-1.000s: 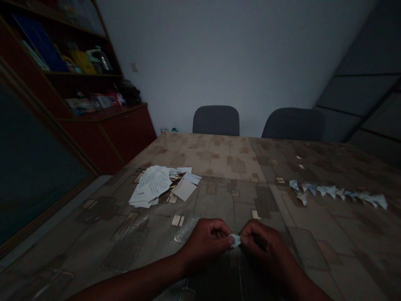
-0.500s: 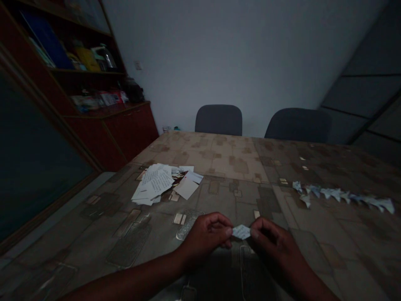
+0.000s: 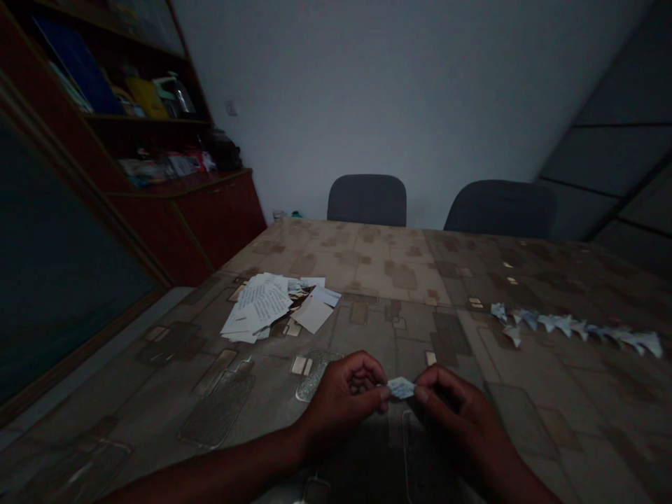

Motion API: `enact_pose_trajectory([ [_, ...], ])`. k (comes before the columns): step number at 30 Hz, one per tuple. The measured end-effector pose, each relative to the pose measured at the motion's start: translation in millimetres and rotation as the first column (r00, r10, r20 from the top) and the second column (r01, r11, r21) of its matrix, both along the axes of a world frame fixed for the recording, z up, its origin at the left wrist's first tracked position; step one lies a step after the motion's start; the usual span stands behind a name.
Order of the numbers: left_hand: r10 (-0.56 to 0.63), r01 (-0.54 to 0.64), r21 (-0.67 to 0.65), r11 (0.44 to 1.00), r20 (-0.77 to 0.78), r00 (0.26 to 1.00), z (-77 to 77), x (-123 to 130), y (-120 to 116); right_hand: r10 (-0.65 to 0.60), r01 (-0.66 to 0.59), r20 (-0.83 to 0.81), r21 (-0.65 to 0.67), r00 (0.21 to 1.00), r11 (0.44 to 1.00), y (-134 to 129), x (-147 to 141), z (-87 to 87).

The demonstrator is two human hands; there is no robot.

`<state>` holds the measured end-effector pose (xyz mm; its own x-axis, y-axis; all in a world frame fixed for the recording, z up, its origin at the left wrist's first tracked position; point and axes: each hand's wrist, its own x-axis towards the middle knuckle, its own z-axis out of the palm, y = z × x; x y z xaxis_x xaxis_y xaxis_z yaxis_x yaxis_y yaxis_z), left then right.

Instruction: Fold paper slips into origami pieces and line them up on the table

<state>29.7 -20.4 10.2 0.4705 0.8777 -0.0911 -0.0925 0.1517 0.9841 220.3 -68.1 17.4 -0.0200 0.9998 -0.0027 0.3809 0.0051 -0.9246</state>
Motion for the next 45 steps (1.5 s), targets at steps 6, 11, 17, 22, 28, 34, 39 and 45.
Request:
enact_pose_trajectory([
  [6,0.019,-0.018,0.014,1.000,-0.065,0.998,0.3,2,-3,-0.004,-0.007,0.124,0.085,0.992,0.996,3,-10,4.1],
  [11,0.017,-0.017,0.004,1.000,-0.085,0.996,6.8,1,-5,-0.005,-0.020,0.179,0.133,0.984,0.991,4,-14,3.5],
  [17,-0.010,0.007,-0.106,0.994,-0.027,1.000,5.5,0,-1,0.023,-0.032,0.146,0.060,0.989,0.998,4,-10,4.1],
  [22,-0.026,0.028,-0.149,0.988,0.014,1.000,-0.5,0,5,0.041,-0.043,0.085,0.013,0.996,0.999,7,-4,7.0],
  [28,0.015,-0.015,-0.069,0.998,0.003,1.000,-4.1,-3,6,-0.033,0.021,0.161,0.072,0.986,0.997,5,-1,5.4],
  [34,0.009,0.002,-0.126,0.992,0.090,0.996,-5.5,-3,9,-0.122,0.073,0.214,0.221,0.969,0.972,3,1,1.4],
  [39,-0.011,0.035,-0.150,0.988,0.161,0.987,-4.5,-1,7,-0.112,0.009,0.259,0.368,0.959,0.930,2,-1,3.7],
  [45,0.003,0.019,-0.147,0.989,0.146,0.989,-3.6,-1,6,-0.084,-0.049,0.281,0.437,0.956,0.898,3,-5,5.1],
])
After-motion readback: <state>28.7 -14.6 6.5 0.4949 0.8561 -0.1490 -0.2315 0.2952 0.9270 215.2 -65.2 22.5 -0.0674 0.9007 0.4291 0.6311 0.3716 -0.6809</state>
